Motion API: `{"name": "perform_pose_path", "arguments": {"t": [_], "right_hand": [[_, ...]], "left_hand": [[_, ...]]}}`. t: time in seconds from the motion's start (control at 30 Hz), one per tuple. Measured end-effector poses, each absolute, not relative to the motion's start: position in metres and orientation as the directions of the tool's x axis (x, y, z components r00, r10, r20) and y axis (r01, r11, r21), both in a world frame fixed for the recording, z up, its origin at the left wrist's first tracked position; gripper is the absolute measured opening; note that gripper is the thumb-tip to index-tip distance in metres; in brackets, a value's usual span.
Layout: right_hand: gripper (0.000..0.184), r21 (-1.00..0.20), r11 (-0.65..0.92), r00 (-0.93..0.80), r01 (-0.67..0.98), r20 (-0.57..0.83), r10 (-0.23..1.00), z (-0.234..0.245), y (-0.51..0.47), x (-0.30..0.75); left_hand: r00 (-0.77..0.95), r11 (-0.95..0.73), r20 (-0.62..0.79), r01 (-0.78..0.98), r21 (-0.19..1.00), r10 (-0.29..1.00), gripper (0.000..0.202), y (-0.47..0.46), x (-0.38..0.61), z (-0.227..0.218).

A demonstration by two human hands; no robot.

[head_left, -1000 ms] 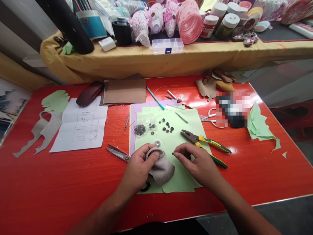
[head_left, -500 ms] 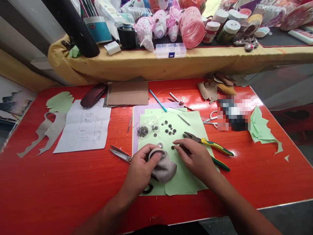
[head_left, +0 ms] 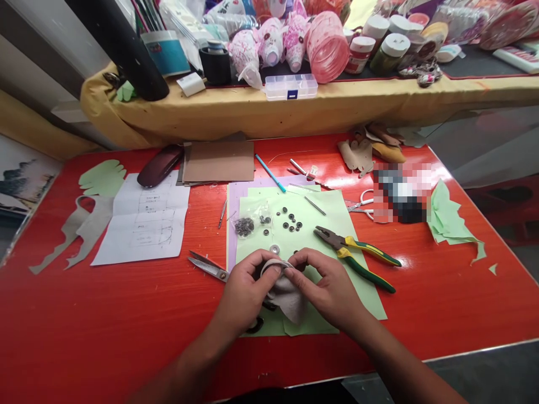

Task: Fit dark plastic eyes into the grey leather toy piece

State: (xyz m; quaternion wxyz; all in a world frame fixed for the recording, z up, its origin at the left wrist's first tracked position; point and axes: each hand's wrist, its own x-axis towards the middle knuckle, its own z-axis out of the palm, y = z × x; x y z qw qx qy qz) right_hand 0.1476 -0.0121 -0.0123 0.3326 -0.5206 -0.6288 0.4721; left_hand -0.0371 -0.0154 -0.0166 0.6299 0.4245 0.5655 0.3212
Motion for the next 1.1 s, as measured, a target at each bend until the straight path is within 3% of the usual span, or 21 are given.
{"name": "perform_pose_path", "arguments": {"t": [0.07,0.2,0.27,0.37,0.47,0.6,0.7,0.87,1.1], "right_hand": [[0.013,-0.941,-0.002,-0.266,0.34,-0.098,0.959,-0.011,-0.011,0.15],[0.014,-0.916,-0.002,-0.339,0.401,-0.151,0.928,-0.011,-0.01,0.155],[0.012,-0.9,0.022,-0.377,0.436,-0.161,0.912,-0.011,-0.01,0.157],[0.011,-0.914,0.002,-0.423,0.405,-0.185,0.887,-0.009,-0.008,0.158],[0.011,-0.947,-0.068,-0.459,0.315,-0.215,0.862,-0.006,-0.005,0.16],[0.016,-0.968,-0.13,-0.481,0.216,-0.221,0.849,-0.004,-0.001,0.164],[0.017,-0.97,-0.157,-0.463,0.185,-0.227,0.857,-0.005,-0.001,0.166],[0.013,-0.962,-0.192,-0.447,0.196,-0.262,0.855,-0.01,-0.003,0.166],[0.017,-0.955,-0.227,-0.473,0.193,-0.293,0.831,-0.012,-0.003,0.164]], "left_hand": [[0.21,0.397,-0.425,0.162,0.903,0.88,0.017,-0.013,-0.043,-0.014],[0.294,0.103,-0.234,0.401,0.91,0.927,0.015,-0.004,-0.052,-0.002],[0.341,0.052,-0.226,0.451,0.891,0.912,0.02,0.002,-0.056,0.004],[0.386,0.194,-0.36,0.406,0.893,0.849,0.024,0.009,-0.061,0.006],[0.486,0.471,-0.504,0.199,0.859,0.714,0.032,0.01,-0.061,-0.002],[0.534,0.705,-0.561,-0.097,0.703,0.633,0.041,0.004,-0.052,-0.014],[0.531,0.749,-0.577,-0.185,0.636,0.62,0.043,0.001,-0.047,-0.017],[0.469,0.625,-0.556,0.013,0.781,0.686,0.032,0.007,-0.057,-0.009],[0.458,0.517,-0.571,0.25,0.819,0.682,0.021,0.01,-0.065,0.001]]}}
